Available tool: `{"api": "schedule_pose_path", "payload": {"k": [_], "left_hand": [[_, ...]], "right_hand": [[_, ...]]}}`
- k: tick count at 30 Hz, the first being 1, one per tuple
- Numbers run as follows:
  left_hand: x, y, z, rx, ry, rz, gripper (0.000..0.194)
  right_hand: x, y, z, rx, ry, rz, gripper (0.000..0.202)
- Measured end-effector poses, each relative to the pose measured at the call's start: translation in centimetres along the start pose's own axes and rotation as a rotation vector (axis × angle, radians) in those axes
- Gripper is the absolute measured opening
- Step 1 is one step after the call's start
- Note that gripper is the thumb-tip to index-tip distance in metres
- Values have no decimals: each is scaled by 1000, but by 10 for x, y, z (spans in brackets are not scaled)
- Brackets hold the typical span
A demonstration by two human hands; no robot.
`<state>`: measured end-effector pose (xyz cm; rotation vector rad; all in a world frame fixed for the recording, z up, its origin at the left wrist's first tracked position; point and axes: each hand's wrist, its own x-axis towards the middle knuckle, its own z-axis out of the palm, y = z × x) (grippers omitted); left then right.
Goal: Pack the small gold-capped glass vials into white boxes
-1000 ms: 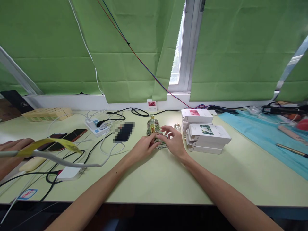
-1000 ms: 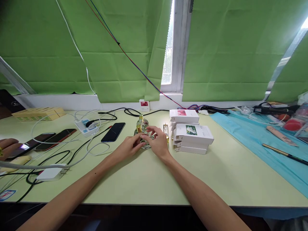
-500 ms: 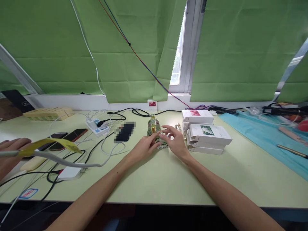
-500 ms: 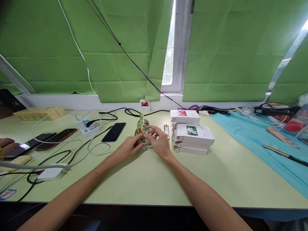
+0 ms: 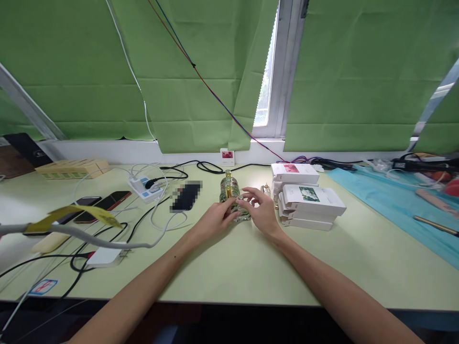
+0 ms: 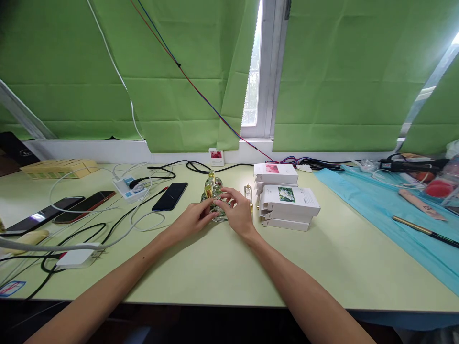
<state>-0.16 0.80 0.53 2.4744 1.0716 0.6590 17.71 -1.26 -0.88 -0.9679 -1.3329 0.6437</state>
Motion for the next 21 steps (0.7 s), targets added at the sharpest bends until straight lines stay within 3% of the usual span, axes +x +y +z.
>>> {"api": "schedule_pose_path", "payload": {"k": [21], "left_hand": [[0,-1,1,-7,3,-6,31]], "right_hand": [[-6,0,8,68,93,78,30]]}}
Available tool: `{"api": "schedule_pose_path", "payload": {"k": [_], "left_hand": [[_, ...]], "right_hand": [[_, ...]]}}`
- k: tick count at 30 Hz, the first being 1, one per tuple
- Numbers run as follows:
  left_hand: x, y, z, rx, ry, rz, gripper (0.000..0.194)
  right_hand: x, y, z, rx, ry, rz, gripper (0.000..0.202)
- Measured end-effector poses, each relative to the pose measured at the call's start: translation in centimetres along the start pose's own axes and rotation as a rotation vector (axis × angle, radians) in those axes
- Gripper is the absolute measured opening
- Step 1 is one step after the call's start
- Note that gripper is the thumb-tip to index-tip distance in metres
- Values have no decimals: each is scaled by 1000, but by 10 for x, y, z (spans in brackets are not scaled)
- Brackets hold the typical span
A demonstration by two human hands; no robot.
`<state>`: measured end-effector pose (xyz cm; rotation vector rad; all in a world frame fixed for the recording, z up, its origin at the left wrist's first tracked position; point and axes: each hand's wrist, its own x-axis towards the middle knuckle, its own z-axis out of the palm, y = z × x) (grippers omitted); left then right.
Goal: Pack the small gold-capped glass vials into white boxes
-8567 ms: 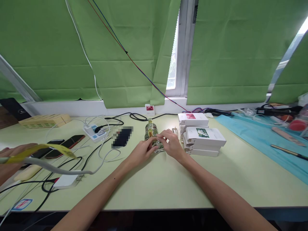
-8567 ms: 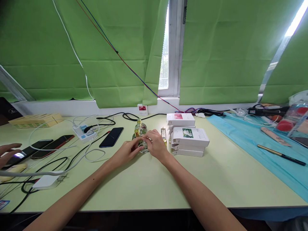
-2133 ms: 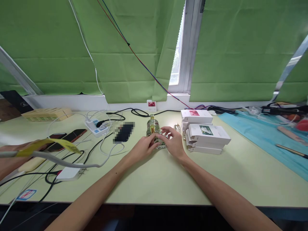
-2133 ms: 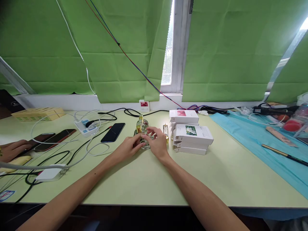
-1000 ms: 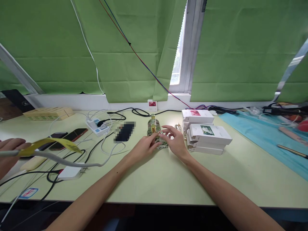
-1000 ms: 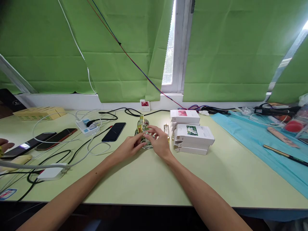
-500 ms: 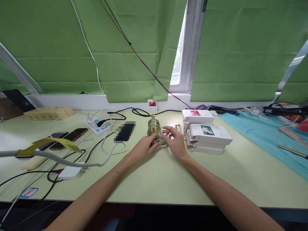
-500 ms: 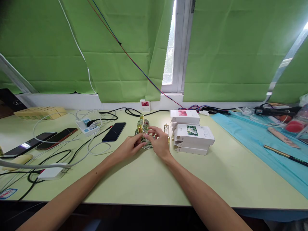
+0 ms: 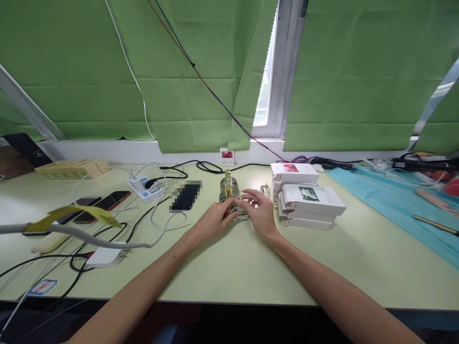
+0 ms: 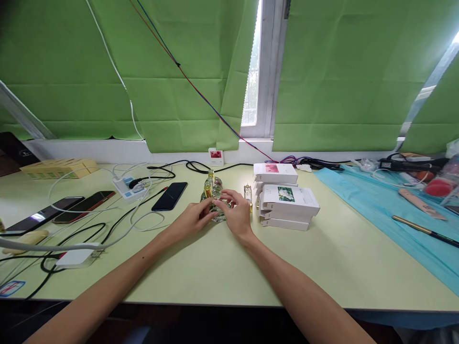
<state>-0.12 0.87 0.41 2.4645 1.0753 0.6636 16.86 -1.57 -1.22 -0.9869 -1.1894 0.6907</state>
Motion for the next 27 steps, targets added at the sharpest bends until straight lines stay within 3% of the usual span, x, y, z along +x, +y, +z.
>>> {"api": "schedule_pose_path", "payload": {"k": [27], "left_hand": [[-1,3,-2,-2,-3,3,28]], "right_hand": [[-1,1,-1,-88,9,-64,33]]}}
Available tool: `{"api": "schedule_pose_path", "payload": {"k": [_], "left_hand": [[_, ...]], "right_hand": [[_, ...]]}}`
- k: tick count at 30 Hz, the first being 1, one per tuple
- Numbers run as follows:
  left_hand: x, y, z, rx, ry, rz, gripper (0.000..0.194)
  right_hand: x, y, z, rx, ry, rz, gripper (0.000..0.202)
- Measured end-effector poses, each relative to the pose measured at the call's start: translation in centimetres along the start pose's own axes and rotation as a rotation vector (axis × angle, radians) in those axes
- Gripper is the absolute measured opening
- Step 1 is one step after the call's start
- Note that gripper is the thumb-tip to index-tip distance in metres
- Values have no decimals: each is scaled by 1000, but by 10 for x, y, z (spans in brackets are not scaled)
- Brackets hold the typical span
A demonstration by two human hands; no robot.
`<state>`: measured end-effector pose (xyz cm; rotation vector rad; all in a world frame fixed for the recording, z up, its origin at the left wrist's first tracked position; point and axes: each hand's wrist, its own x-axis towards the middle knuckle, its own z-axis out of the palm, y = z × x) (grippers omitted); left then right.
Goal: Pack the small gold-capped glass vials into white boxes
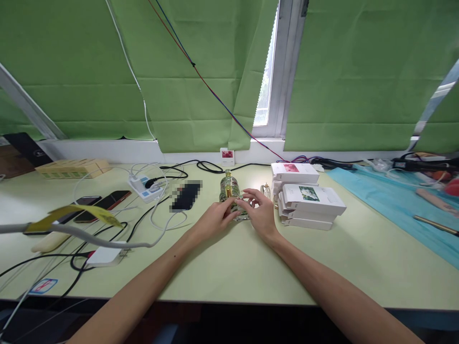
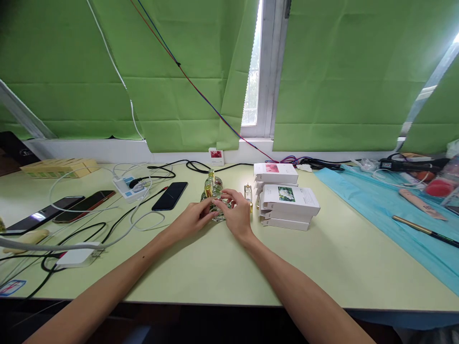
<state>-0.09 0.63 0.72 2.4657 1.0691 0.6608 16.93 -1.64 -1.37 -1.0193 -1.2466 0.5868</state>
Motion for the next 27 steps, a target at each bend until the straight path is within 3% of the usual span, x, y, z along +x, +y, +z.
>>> {"api": "schedule_pose_path", "payload": {"k": [27], "left_hand": [[0,1,0,-1,0,-7,27]], "right_hand": [[0,0,0,-2,0,3,33]]}}
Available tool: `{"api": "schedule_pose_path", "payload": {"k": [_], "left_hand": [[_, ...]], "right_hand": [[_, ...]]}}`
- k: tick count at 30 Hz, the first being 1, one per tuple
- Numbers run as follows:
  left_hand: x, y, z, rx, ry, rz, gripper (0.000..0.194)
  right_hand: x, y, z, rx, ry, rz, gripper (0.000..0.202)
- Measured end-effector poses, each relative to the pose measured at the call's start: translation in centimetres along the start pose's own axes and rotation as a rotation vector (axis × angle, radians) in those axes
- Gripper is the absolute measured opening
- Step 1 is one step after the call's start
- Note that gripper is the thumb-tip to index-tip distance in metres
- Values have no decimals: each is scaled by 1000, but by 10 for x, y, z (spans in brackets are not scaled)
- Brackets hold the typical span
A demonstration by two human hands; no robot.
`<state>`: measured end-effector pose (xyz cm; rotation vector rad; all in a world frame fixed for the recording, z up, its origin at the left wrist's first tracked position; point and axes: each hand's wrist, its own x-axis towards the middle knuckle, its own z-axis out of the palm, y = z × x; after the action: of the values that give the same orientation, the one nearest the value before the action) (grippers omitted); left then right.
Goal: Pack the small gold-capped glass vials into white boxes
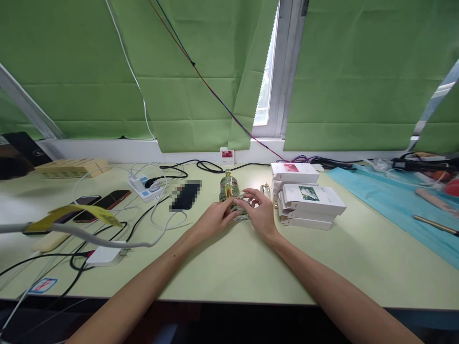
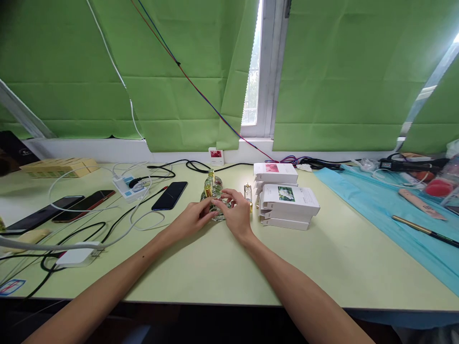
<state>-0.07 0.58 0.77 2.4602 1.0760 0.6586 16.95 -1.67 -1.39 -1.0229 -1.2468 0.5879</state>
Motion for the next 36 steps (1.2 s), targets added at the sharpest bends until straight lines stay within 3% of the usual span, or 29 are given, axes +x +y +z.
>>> {"api": "schedule_pose_path", "payload": {"k": [36], "left_hand": [[0,0,0,-2,3,3,28]], "right_hand": [[1,0,0,8,-11,13,33]]}}
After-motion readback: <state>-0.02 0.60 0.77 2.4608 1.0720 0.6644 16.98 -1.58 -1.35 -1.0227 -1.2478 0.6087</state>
